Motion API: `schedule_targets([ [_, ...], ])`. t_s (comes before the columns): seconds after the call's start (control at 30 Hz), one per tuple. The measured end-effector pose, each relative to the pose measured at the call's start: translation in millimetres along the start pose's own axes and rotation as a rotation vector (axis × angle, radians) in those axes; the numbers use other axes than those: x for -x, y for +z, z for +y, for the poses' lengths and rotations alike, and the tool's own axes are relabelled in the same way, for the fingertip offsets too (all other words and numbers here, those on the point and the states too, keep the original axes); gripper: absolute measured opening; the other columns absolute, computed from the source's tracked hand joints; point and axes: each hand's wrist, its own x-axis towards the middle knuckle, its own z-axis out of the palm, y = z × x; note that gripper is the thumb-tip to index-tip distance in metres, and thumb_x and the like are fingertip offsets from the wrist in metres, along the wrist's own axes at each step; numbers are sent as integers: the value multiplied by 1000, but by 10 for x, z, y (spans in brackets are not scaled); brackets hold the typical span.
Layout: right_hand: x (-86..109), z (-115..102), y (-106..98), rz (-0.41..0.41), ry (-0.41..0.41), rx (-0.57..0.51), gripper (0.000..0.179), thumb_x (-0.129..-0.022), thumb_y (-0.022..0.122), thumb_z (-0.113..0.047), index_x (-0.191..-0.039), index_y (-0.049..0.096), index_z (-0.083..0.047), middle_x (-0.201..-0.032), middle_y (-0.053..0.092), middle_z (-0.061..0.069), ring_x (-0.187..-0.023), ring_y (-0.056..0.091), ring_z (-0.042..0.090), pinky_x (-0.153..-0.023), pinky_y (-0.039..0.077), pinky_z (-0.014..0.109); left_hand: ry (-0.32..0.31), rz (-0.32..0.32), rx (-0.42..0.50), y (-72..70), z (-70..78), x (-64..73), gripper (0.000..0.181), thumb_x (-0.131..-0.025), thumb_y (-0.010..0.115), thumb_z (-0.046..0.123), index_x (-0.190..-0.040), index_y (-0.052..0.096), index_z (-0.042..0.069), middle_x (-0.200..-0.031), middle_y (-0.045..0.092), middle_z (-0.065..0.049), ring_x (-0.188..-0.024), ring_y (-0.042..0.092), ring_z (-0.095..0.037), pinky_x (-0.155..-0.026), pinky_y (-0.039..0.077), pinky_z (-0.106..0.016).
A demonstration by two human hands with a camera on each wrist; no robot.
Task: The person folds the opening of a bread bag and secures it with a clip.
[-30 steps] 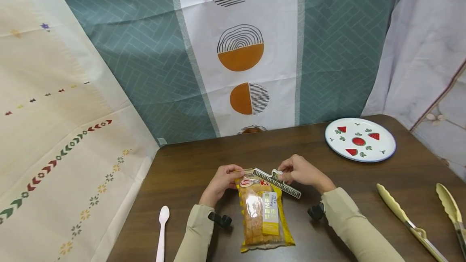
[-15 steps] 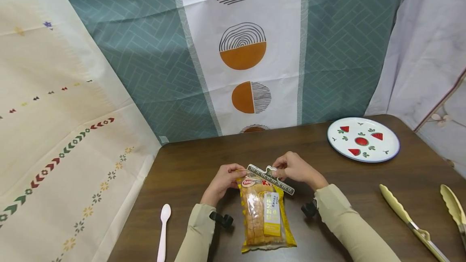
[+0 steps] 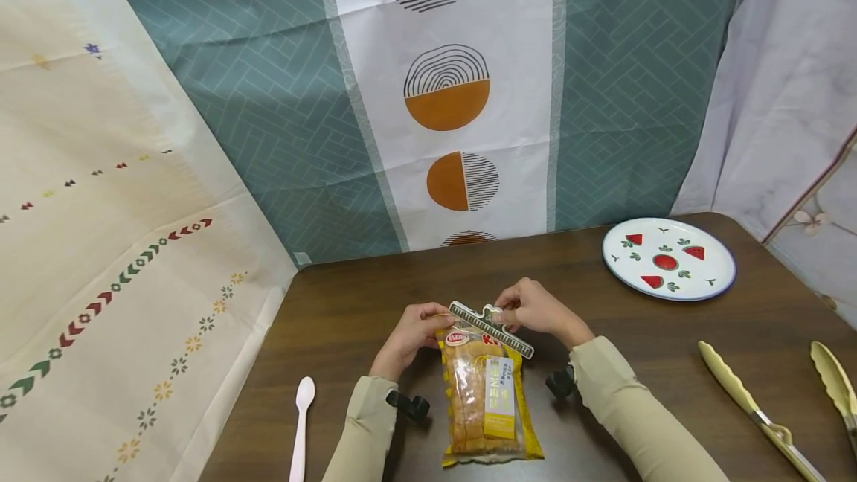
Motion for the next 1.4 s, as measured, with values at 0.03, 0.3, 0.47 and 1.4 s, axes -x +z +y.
schedule_targets([
  [0.03,-3,0,-2,-2,4,-3,18,-93,70,-1,-104,71,13,-85,73,13,-69,70,25,-63,59,38,3,-1,0,-1,3,1,23,-94,72,13,-108,71,-6,-84,71,-4,-65,65,-15,-58,58,-34],
  [0.3,-12,25,-6,-26,46,-31,20,-94,69,-3,-105,70,14,-87,73,14,-69,70,26,-65,59,38,12,-11,-2,-29,-24,-31,23,-93,73,13,-106,72,-5,-84,71,-6,-65,65,-15,-57,57,-32],
  [0.47,-8,70,27,-23,110,-87,24,-94,70,-5,-106,68,15,-88,72,14,-72,70,27,-67,59,39,8,-9,-4,-64,-60,-31,19,-93,73,12,-103,74,-4,-85,72,-9,-65,66,-16,-59,58,-32],
  [1.4,-75,220,96,16,127,73,4,-88,71,3,-91,71,2,-81,69,7,-71,61,21,-63,54,36,13,30,2,-203,-114,-73,14,-92,69,-5,-104,72,-11,-88,71,-11,-72,67,-16,-70,60,-37],
])
